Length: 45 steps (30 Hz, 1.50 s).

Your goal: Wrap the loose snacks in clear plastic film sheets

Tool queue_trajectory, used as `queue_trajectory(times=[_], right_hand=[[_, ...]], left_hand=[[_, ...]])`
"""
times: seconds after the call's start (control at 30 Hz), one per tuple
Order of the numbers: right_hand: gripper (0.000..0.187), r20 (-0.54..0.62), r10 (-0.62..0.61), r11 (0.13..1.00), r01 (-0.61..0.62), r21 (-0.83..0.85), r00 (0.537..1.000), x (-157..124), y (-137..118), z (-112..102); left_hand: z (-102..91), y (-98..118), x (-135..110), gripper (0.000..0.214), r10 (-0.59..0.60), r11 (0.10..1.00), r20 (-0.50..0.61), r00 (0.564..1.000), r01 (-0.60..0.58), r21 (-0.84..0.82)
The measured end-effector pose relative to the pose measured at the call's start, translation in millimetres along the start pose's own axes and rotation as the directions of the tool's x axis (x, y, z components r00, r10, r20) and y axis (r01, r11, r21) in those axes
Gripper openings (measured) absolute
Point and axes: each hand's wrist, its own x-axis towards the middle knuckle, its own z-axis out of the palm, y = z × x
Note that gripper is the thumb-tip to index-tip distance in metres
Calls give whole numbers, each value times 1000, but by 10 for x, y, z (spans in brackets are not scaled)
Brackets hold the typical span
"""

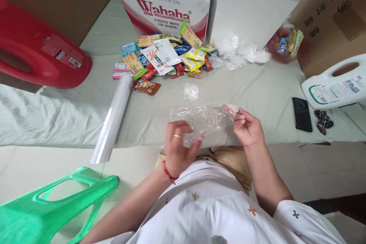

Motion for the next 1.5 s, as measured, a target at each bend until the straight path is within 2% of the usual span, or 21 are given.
queue_trajectory(times=[0.1,0.23,0.33,0.43,0.47,0.53,0.63,0.73,0.8,0.9,0.93,0.97,1.0,1.07,1.1,1.13,1.17,1.23,1.3,1.4,1.5], right_hand=[[4,72,-28,999,30,-19,997,-123,115,143],[5,141,-69,990,84,-109,988,-291,182,236],[6,152,-90,985,110,-131,984,-357,122,213],[7,140,-147,973,168,-157,979,-282,-2,174],[10,137,-182,961,206,-184,974,-214,-46,171],[18,143,-264,920,293,-261,954,-13,-123,191],[31,163,-335,846,373,-382,928,363,-190,259],[37,140,-397,756,410,-511,907,603,-170,287],[38,141,-535,616,499,-609,833,584,-93,245],[36,139,-794,327,609,-723,592,295,127,100],[35,119,-827,289,599,-747,549,166,221,47],[36,90,-815,314,566,-762,573,40,319,0],[42,61,-742,395,509,-765,667,-70,416,-36],[60,17,-461,595,324,-736,887,-208,583,-63],[69,4,-326,665,233,-709,945,-230,640,-52],[75,-8,-245,710,174,-682,969,-223,675,-28],[76,-20,-229,733,159,-662,973,-194,685,7],[65,-27,-307,727,216,-652,951,-102,640,90],[52,-4,-376,697,279,-661,927,-17,535,157],[47,9,-359,689,272,-672,933,35,331,156],[47,-25,-315,697,214,-684,949,18,117,13]], left_hand=[[402,108,-139,41,14,999,172,985,-20,32],[782,-17,-137,46,17,980,132,991,-42,194],[798,-118,-37,38,-52,979,78,996,36,199],[661,-108,90,23,-229,971,163,960,236,-27],[611,-73,134,25,-302,927,224,927,340,-157],[534,29,227,33,-420,730,361,833,546,-411],[492,150,375,45,-493,418,489,719,689,-592],[497,86,489,47,-607,367,403,685,692,-622],[495,-49,515,44,-709,393,271,651,685,-614],[471,-235,481,40,-786,407,143,602,678,-612],[463,-263,460,41,-788,413,125,603,668,-619],[459,-269,439,41,-782,425,112,613,656,-624],[460,-254,420,43,-769,444,100,631,640,-627],[483,-177,387,45,-724,491,97,683,609,-623],[503,-128,374,45,-695,515,103,711,593,-619],[526,-81,362,45,-664,538,114,739,579,-613],[547,-43,352,45,-635,560,123,763,565,-606],[567,-15,346,45,-598,595,121,792,541,-595],[532,-68,365,46,-603,613,89,793,531,-585],[349,-268,426,47,-665,589,52,745,566,-577],[81,-515,472,47,-739,544,99,667,676,-497]])
